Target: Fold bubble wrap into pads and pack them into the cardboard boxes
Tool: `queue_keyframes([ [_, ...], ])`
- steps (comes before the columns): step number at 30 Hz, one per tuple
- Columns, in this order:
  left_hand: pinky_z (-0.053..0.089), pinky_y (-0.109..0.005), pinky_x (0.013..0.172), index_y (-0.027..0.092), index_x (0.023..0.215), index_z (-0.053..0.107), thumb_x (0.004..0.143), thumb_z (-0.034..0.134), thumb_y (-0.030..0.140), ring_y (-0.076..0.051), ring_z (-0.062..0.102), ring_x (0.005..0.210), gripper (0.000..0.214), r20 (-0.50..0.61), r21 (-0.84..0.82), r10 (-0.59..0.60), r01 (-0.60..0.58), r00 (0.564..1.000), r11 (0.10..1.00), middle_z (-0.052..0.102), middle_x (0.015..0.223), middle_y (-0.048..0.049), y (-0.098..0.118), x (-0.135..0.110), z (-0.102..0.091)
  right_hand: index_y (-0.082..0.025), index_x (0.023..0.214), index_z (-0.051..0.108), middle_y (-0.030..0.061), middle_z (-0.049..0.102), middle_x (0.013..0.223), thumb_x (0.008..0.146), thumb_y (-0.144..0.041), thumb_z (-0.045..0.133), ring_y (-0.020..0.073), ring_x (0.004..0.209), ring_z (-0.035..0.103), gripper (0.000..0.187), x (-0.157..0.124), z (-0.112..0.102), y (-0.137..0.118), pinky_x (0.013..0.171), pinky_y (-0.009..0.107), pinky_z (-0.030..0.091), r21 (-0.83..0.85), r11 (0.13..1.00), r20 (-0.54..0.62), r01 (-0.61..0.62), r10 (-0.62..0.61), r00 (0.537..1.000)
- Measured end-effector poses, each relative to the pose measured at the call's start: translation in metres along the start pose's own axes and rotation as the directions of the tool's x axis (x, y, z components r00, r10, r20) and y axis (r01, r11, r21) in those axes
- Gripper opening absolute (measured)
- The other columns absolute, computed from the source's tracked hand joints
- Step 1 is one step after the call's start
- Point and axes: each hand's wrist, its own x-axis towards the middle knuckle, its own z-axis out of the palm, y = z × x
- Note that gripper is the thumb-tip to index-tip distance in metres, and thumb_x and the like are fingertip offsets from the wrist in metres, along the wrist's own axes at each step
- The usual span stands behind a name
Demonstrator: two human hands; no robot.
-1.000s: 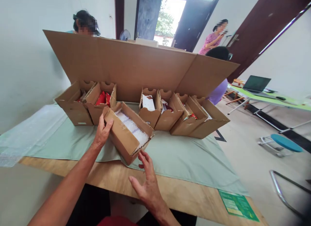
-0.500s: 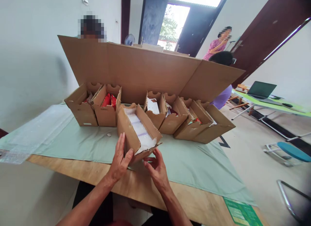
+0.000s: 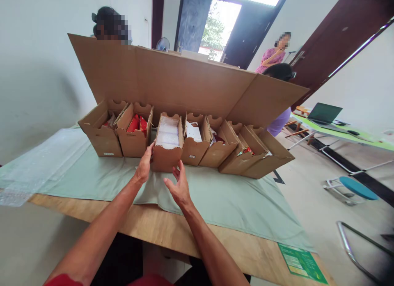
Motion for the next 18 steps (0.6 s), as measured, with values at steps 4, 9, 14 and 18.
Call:
queue_keyframes([
  [4,0.036,-0.054,0.121,0.024,0.156,0.040,0.090,0.057,0.063,-0.034,0.037,0.152,0.079,0.031,0.103,-0.061,0.057,0.998,0.993,0.038,0.165,-0.0135,-0.022,-0.007,-0.011,-0.021,0.155,0.034,0.0190,0.045,0.156,0.080,-0.043,0.071,0.0328,0.136,0.055,0.086,0.009,0.000,0.027,0.110,0.054,0.050,0.013,1.000,0.001,-0.027,0.027,1.000],
  [9,0.034,-0.054,0.122,0.016,0.157,0.037,0.085,0.066,0.039,-0.033,0.043,0.148,0.081,0.042,0.247,0.002,-0.013,0.999,0.969,0.045,0.160,-0.0180,-0.038,-0.009,-0.005,-0.022,0.138,0.055,0.0159,0.056,0.146,0.083,-0.035,0.065,0.0276,0.121,0.065,0.057,-0.010,-0.012,0.051,0.104,0.048,0.055,-0.036,0.999,0.022,-0.018,0.019,1.000],
  [14,0.035,-0.048,0.122,0.018,0.151,0.048,0.090,0.055,0.030,-0.028,0.052,0.140,0.062,0.017,0.314,0.093,-0.094,0.996,0.945,0.058,0.150,-0.0127,-0.036,0.025,0.012,-0.022,0.120,0.066,0.0138,0.060,0.141,0.083,-0.026,0.060,0.0257,0.117,0.066,0.038,-0.010,-0.013,0.047,0.100,0.043,0.057,-0.090,0.995,0.045,0.039,-0.035,0.998],
  [18,0.038,-0.044,0.119,0.019,0.150,0.048,0.091,0.052,0.028,-0.026,0.055,0.136,0.060,0.011,0.369,0.097,-0.094,0.995,0.925,0.061,0.146,-0.0107,-0.043,0.051,0.021,-0.024,0.115,0.070,0.0119,0.062,0.139,0.082,-0.024,0.060,0.0268,0.120,0.064,0.034,-0.007,-0.013,0.043,0.101,0.044,0.057,-0.151,0.987,0.050,0.055,-0.047,0.998],
])
